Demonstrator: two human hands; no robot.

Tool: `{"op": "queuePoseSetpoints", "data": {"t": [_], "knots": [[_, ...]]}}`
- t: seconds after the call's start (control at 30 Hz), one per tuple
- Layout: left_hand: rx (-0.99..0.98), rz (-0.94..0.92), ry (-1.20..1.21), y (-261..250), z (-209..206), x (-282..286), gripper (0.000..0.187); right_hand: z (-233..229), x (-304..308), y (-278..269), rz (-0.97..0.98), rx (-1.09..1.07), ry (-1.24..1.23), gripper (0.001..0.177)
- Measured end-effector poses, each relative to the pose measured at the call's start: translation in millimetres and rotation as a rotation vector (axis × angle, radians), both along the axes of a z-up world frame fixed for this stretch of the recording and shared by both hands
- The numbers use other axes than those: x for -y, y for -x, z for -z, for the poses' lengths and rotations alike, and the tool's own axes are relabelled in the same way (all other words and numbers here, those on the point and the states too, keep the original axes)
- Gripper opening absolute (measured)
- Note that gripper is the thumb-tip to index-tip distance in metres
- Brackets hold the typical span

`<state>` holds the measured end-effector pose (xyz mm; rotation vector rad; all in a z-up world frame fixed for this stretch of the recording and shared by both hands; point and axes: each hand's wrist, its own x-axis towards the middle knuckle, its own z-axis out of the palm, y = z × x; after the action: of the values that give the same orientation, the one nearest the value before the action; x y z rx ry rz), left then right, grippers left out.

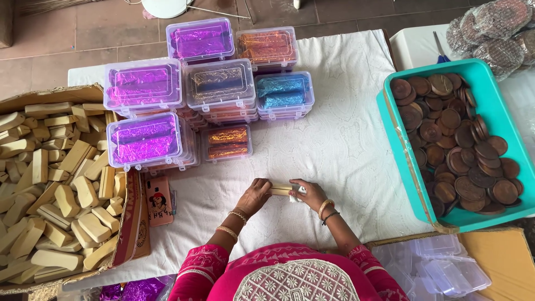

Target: The recorder is wrapping rectangular wooden pieces in colorful foil and placing them into plastic containers.

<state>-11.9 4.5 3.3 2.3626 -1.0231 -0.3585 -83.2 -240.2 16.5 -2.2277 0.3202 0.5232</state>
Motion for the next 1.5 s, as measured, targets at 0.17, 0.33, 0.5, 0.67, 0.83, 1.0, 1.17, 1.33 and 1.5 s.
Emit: {"op": "queuePoseSetpoints", "data": {"t": [0.17,0.33,0.5,0.67,0.83,1.0,1.17,1.33,1.5], "knots": [[-0.094,-0.01,0.037,-2,-24,-2,0.033,1,-7,16,0.055,0.062,-0.036,0.048],[-0.095,-0.062,0.058,-19,13,-2,0.03,24,8,38,0.229,0.246,-0.173,0.036],[-0.071,-0.259,0.101,-48,-20,-4,0.04,34,21,63,0.366,0.262,-0.097,0.03],[-0.044,-0.261,0.069,-54,-7,-4,0.049,15,15,68,0.331,0.235,0.002,0.032],[-0.056,-0.302,0.081,-48,-18,-8,0.06,8,13,66,0.298,0.194,0.078,0.035],[-0.028,-0.416,0.141,-19,-11,-32,0.066,0,12,65,0.297,0.13,0.113,0.033],[0.05,-0.44,-0.009,62,29,-94,0.062,15,12,73,0.24,0.359,0.115,0.028],[0.113,-0.389,-0.174,148,16,-158,0.059,38,17,79,0.163,0.495,0.151,0.024],[0.064,-0.527,-0.315,210,0,-210,0.058,58,24,85,0.121,0.53,0.262,0.023]]}}
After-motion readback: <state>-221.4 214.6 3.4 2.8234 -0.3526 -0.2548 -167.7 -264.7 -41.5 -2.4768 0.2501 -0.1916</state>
